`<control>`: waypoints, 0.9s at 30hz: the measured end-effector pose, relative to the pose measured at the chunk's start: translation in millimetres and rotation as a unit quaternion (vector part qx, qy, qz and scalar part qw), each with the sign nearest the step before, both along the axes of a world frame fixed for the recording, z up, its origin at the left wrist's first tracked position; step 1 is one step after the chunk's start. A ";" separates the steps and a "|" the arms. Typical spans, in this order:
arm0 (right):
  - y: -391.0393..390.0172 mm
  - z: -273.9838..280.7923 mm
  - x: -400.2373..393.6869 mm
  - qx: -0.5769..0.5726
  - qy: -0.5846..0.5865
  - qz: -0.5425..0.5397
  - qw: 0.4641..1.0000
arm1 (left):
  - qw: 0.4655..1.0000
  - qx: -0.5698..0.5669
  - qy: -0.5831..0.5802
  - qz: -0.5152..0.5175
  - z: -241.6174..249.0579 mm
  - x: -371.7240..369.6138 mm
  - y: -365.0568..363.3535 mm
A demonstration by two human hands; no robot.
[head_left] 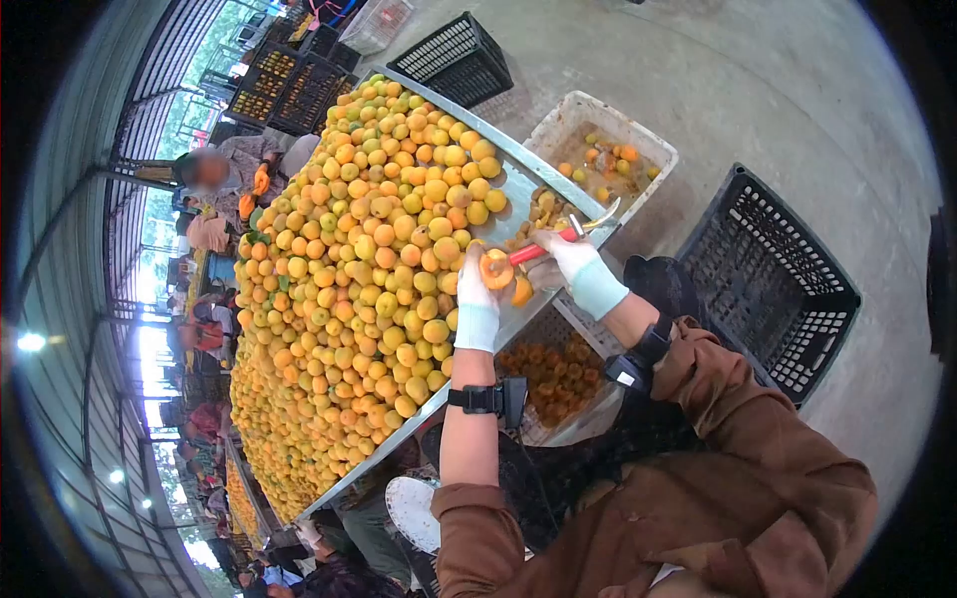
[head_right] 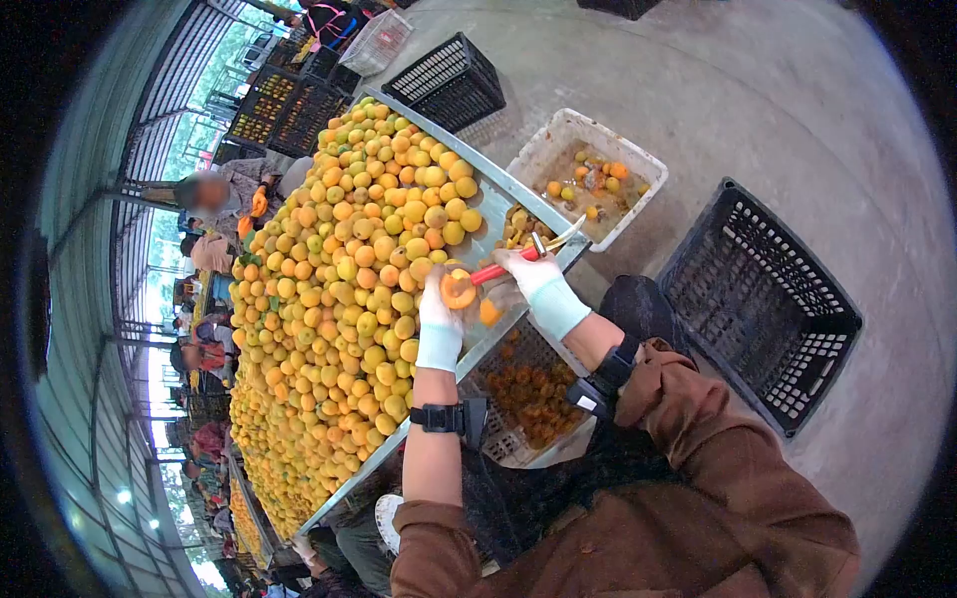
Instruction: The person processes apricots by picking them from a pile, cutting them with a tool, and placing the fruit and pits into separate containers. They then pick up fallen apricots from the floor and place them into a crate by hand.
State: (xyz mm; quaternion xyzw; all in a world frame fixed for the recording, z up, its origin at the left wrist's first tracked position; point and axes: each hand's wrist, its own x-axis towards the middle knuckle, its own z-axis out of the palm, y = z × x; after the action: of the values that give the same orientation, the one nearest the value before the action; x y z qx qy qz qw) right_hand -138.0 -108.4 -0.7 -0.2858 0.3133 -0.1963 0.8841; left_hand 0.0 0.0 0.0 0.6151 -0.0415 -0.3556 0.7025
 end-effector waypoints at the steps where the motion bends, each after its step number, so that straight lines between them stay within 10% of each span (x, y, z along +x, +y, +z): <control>1: 1.2 2.0 0.8 0.032 -0.001 -0.013 0.999 | 0.998 -0.011 0.055 -0.032 9.4 -4.6 0.1; 27: -15.2 -7.2 0.5 0.033 -0.053 -0.245 0.968 | 0.982 0.063 -0.178 0.023 1.0 -12.5 -14.3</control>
State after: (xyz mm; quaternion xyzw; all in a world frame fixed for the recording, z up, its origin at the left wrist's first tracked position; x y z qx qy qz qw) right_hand -137.4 -123.6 -7.9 -0.1603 0.3323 -0.4115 0.8334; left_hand -12.5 -14.3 1.0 0.7124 -0.1294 -0.2259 0.6517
